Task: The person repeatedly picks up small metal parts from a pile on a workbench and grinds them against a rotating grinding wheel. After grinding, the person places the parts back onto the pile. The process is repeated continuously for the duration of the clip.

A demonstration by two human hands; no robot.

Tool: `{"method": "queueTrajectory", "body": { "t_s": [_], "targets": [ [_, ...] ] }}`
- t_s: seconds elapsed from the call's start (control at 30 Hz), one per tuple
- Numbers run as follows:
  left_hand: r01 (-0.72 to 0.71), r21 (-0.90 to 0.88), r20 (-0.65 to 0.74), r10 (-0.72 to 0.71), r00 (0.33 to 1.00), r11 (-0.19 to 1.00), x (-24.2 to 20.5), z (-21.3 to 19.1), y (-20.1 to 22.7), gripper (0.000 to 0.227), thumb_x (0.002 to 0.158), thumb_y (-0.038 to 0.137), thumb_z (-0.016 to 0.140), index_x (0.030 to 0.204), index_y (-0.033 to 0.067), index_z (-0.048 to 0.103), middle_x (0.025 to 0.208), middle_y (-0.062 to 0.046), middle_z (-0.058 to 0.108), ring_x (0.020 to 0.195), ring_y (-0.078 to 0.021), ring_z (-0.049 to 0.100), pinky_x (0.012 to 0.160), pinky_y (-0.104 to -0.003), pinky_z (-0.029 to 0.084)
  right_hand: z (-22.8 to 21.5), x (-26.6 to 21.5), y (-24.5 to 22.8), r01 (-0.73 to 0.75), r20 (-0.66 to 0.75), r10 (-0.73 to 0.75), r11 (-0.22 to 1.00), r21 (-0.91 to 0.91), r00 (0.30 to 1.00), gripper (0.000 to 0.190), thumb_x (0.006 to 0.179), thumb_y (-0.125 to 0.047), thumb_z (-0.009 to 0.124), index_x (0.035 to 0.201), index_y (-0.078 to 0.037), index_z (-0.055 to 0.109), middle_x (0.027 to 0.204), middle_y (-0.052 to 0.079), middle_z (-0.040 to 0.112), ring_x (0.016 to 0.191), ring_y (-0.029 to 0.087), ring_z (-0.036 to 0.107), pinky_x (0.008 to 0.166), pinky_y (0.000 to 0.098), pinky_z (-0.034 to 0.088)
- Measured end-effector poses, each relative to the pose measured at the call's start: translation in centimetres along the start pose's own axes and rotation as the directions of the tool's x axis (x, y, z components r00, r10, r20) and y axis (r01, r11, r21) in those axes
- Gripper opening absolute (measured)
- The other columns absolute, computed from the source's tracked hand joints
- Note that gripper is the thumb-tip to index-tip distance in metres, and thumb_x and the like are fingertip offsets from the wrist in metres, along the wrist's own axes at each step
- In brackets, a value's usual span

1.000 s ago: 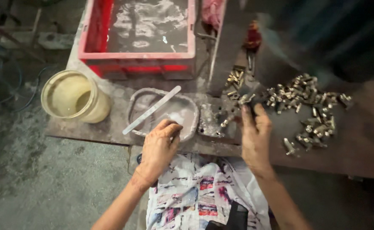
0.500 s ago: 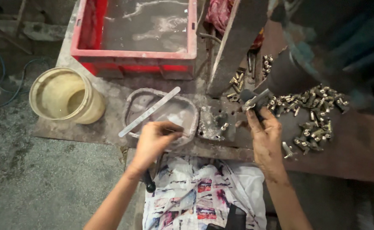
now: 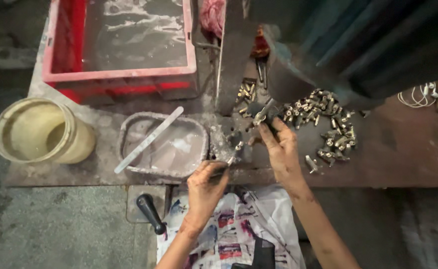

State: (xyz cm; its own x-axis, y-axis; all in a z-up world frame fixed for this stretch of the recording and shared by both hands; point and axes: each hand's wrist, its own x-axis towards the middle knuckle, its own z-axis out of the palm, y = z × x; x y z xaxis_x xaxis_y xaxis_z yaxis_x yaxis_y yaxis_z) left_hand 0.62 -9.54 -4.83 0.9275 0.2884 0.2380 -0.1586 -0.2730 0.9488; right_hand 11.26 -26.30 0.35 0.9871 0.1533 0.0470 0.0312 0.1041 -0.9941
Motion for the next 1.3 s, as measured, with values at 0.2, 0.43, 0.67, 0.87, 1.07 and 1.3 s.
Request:
{"method": "queueTrajectory", "body": {
  "t_s": [0.2, 0.43, 0.67, 0.87, 1.07, 1.3],
  "targets": [
    [-0.116, 0.153, 0.116, 0.099, 0.988, 0.981, 1.7, 0.6, 0.7, 0.022, 0.084, 0.004, 0.075, 0.105, 0.0061, 0.072, 0.102, -0.012, 0.071, 0.090, -0.0328, 0.071, 0.078, -0.040, 0.057, 0.6, -0.4, -0.6, 0.027, -0.008, -0.027, 0.999, -0.023, 1.000, 0.027, 0.104, -0.018, 0.062, 0.122, 0.001, 0.068, 0.106, 0.005, 0.073, 0.085, 0.010, 0.066, 0.077, 0.0276, 0.057],
    [-0.244, 0.344, 0.074, 0.233, 0.970, 0.907, 4.7, 0.2, 2.7, 0.022, 0.087, 0.007, 0.071, 0.109, 0.0044, 0.067, 0.106, -0.012, 0.065, 0.098, -0.0353, 0.063, 0.082, -0.043, 0.051, 0.2, 0.1, 0.5, 0.037, -0.057, -0.044, 0.991, -0.131, 0.997, 0.026, 0.104, -0.018, 0.062, 0.122, 0.000, 0.070, 0.105, 0.003, 0.075, 0.088, 0.008, 0.065, 0.079, 0.0260, 0.054],
    [-0.290, 0.551, 0.284, 0.151, 0.947, 0.782, 8.8, 2.3, 3.0, 0.025, 0.076, 0.008, 0.073, 0.100, 0.0068, 0.073, 0.104, -0.009, 0.070, 0.106, -0.0338, 0.062, 0.087, -0.041, 0.052, -0.3, 0.2, 1.7, 0.014, -0.078, -0.019, 0.998, -0.064, 0.997, 0.022, 0.105, -0.013, 0.063, 0.118, 0.002, 0.071, 0.104, 0.006, 0.075, 0.090, 0.008, 0.064, 0.083, 0.0253, 0.053],
    [0.383, -0.435, 0.120, -0.369, 0.922, 0.815, 3.9, 0.1, 1.2, 0.039, 0.086, 0.007, 0.077, 0.124, 0.0006, 0.071, 0.103, -0.006, 0.078, 0.092, -0.0125, 0.069, 0.080, -0.025, 0.056, 0.0, -0.2, 1.6, 0.031, -0.120, -0.029, 1.000, 0.008, 0.992, 0.025, 0.102, -0.014, 0.063, 0.120, 0.001, 0.070, 0.106, 0.003, 0.073, 0.091, 0.007, 0.064, 0.083, 0.0253, 0.054],
    [0.566, -0.592, 0.188, -0.585, 0.789, 0.573, 0.4, -0.9, 0.7, 0.044, 0.084, 0.004, 0.076, 0.127, -0.0002, 0.069, 0.103, -0.009, 0.076, 0.091, -0.0153, 0.073, 0.078, -0.028, 0.059, 0.4, -0.3, 1.3, 0.065, -0.051, -0.065, 0.998, -0.006, 0.997, 0.024, 0.105, -0.017, 0.063, 0.119, 0.002, 0.071, 0.100, 0.004, 0.074, 0.085, 0.010, 0.066, 0.078, 0.0263, 0.056],
    [0.552, -0.597, 0.171, -0.580, 0.797, 0.582, 2.7, -1.1, 4.4, 0.045, 0.083, 0.003, 0.077, 0.127, 0.0008, 0.070, 0.107, -0.012, 0.076, 0.093, -0.0155, 0.073, 0.078, -0.028, 0.059, 0.0, 0.2, 1.1, 0.072, -0.009, -0.072, 0.997, -0.015, 0.997, 0.025, 0.104, -0.016, 0.061, 0.121, 0.001, 0.070, 0.104, 0.001, 0.074, 0.088, 0.009, 0.067, 0.078, 0.0254, 0.057]
  ]
}}
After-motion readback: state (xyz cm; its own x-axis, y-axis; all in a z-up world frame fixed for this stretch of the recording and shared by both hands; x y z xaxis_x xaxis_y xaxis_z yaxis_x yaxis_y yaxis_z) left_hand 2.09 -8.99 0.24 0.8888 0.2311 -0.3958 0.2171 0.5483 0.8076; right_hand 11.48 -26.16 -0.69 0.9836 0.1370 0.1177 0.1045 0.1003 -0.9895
